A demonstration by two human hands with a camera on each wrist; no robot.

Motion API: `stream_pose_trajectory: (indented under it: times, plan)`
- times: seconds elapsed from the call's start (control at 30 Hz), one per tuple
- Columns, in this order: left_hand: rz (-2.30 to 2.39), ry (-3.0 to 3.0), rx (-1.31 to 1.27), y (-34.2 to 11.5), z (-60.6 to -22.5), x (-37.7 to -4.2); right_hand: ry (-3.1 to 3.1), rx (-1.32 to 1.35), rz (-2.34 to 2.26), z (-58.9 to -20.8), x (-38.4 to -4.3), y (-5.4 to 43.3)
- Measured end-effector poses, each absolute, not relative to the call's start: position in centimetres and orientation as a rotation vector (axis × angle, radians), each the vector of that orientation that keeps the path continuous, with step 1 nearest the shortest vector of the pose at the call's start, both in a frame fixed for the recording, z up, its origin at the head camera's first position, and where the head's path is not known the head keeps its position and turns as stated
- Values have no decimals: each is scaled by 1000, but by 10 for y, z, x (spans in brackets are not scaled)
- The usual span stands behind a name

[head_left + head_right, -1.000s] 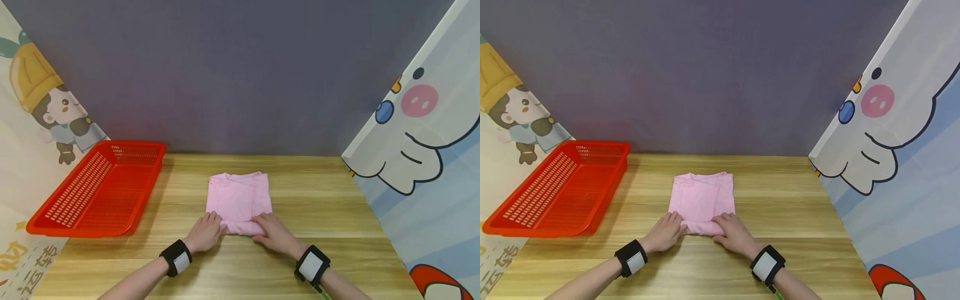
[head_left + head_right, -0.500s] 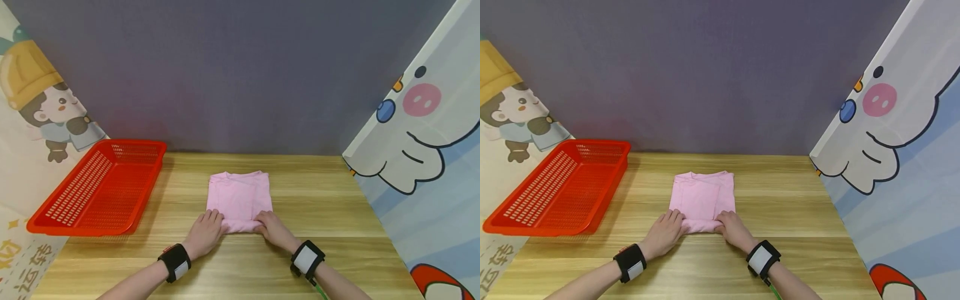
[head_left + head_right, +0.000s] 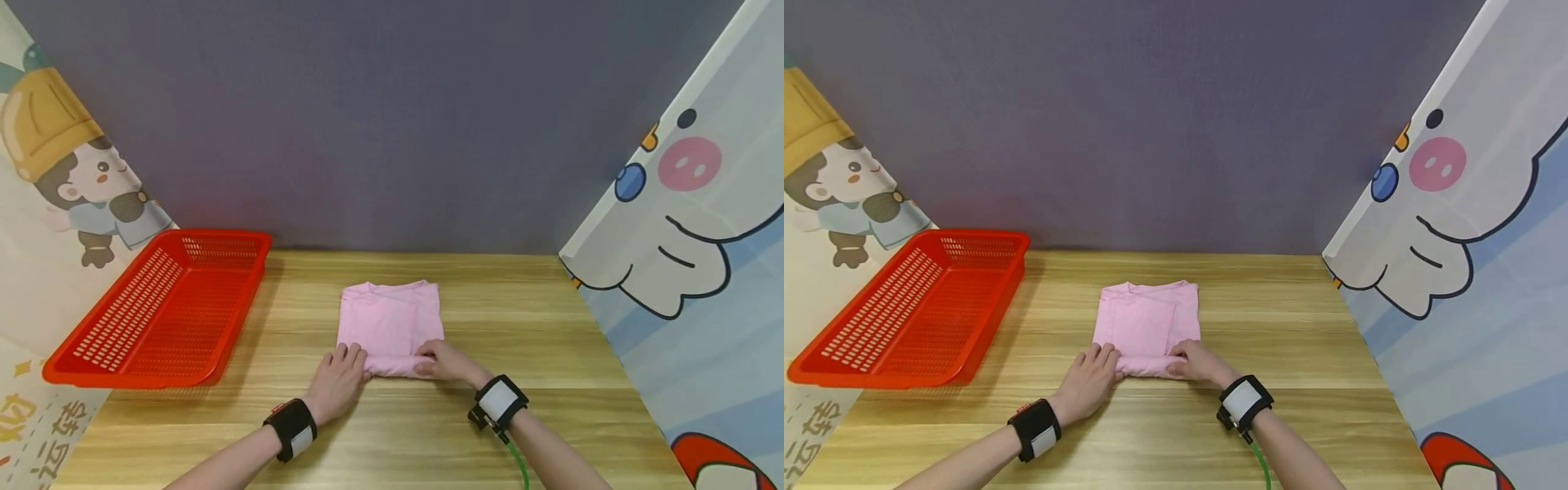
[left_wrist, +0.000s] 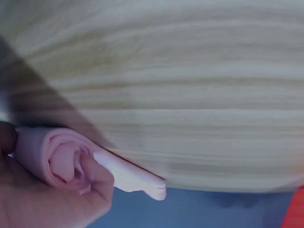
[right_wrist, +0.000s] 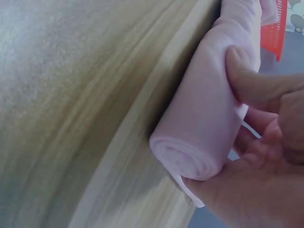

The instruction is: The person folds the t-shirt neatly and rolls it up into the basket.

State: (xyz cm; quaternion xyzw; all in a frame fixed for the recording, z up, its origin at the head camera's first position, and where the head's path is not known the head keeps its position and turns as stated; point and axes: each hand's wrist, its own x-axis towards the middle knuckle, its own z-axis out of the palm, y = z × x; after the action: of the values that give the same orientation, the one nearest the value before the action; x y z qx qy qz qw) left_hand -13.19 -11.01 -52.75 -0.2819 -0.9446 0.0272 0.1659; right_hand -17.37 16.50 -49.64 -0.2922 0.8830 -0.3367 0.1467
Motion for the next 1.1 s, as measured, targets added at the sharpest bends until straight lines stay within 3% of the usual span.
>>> stream_pose_trajectory:
  times: [0.17,0.43,0.67,1.1]
  plan:
    - [-213,-2829,-824,-109,-521,-140,2661,-853,-911,-497,-161,164]
    - [-399,-2939,-798,-105,-514,-154,3081,-770,-429,-504,-132,147]
    - [-417,-3013,-688,-100,-513,-159,3303,-764,-288,-516,-132,141]
    - [274,-2573,-679,-102,-533,-138,2886,-888,-577,-502,-171,151]
